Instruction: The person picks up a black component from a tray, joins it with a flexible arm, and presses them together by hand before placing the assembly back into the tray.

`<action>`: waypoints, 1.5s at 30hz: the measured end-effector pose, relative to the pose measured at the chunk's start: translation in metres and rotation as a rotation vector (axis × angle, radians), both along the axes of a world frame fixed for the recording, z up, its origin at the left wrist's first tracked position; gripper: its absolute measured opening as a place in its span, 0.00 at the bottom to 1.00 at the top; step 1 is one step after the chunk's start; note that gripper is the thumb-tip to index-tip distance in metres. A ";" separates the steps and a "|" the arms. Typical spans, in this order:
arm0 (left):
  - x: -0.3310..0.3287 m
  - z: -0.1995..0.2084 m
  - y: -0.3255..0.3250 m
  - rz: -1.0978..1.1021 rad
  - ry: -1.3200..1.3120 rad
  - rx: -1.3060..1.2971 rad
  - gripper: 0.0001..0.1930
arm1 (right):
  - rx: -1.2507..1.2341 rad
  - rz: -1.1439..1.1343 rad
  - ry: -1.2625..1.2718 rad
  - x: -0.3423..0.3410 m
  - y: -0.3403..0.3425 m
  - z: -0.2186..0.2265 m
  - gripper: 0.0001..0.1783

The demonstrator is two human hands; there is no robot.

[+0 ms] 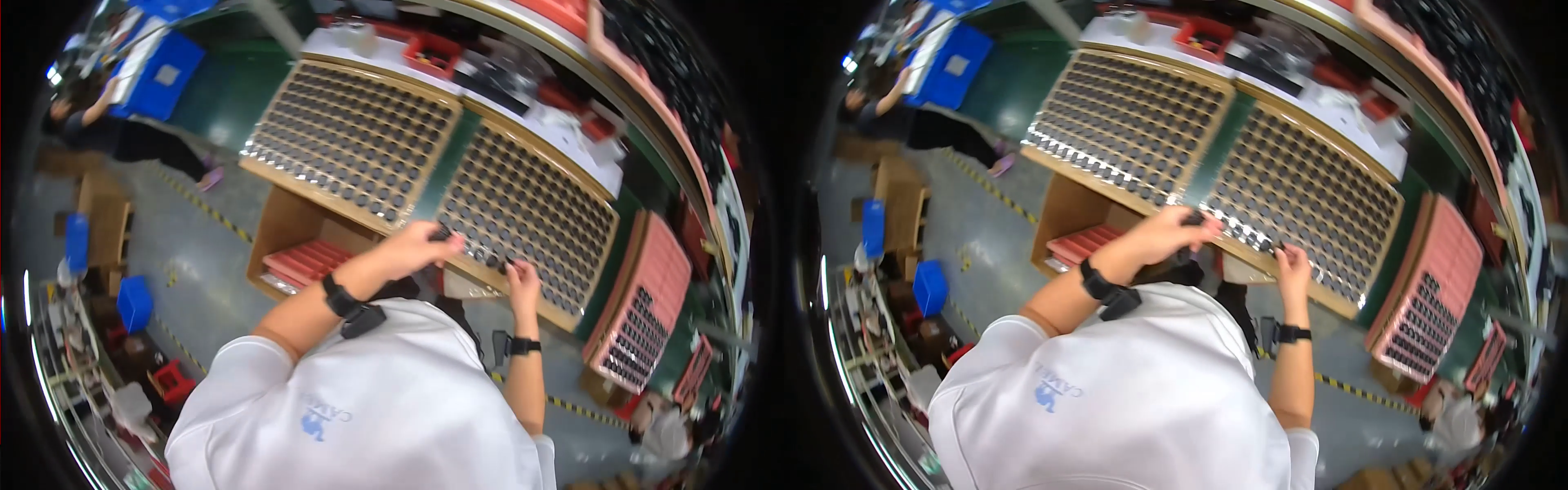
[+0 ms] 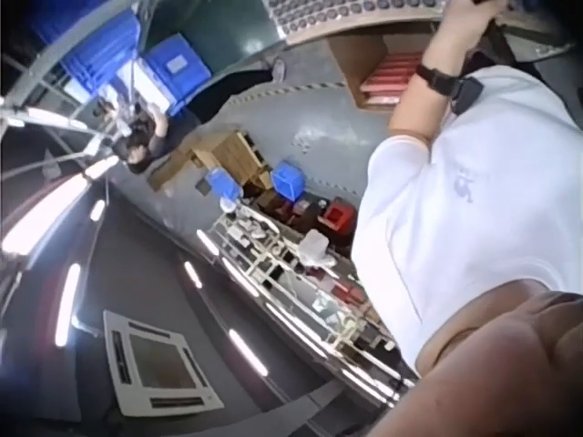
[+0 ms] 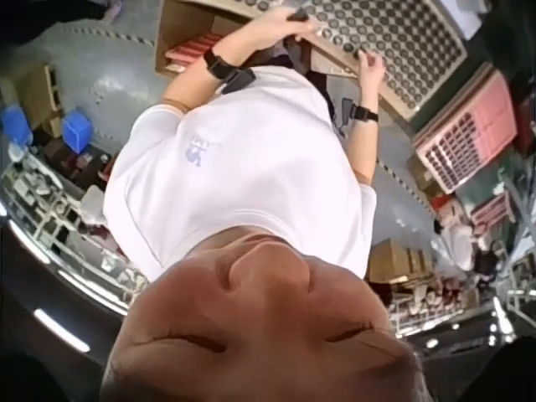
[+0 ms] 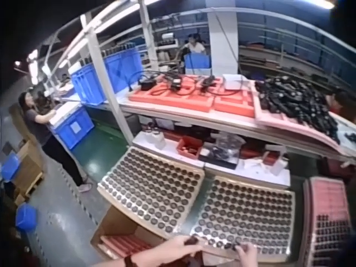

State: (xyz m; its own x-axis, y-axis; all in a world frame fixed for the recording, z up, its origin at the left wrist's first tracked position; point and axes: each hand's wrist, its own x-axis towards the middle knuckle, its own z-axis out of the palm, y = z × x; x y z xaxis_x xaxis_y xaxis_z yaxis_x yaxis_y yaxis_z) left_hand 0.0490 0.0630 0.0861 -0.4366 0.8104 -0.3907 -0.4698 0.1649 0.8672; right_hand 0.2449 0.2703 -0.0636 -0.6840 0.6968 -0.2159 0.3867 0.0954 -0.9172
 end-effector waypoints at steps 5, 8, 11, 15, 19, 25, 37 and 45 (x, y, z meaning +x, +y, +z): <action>-0.008 -0.016 -0.012 0.095 -0.332 0.107 0.10 | 0.184 0.046 -0.133 0.011 -0.007 -0.018 0.13; -0.008 -0.008 -0.015 0.071 -0.450 0.009 0.10 | 0.319 0.112 -0.155 0.001 -0.015 -0.011 0.14; -0.009 -0.008 -0.018 0.040 -0.430 0.001 0.09 | 0.392 0.172 -0.160 -0.012 -0.020 -0.004 0.14; -0.006 -0.009 -0.018 0.051 -0.329 0.014 0.08 | 0.697 0.295 -0.225 -0.023 -0.021 -0.006 0.13; -0.007 -0.005 -0.019 0.037 -0.134 0.025 0.08 | 0.688 0.317 -0.257 -0.027 -0.019 0.003 0.10; 0.004 0.016 -0.001 0.069 0.017 0.051 0.13 | -0.273 0.183 0.093 -0.043 -0.031 0.103 0.08; 0.020 0.059 0.034 -0.079 0.921 0.269 0.18 | -0.457 0.211 0.427 -0.047 -0.049 0.198 0.09; 0.024 0.057 0.032 -0.023 0.233 0.262 0.17 | -0.871 0.224 0.708 -0.041 -0.038 0.192 0.13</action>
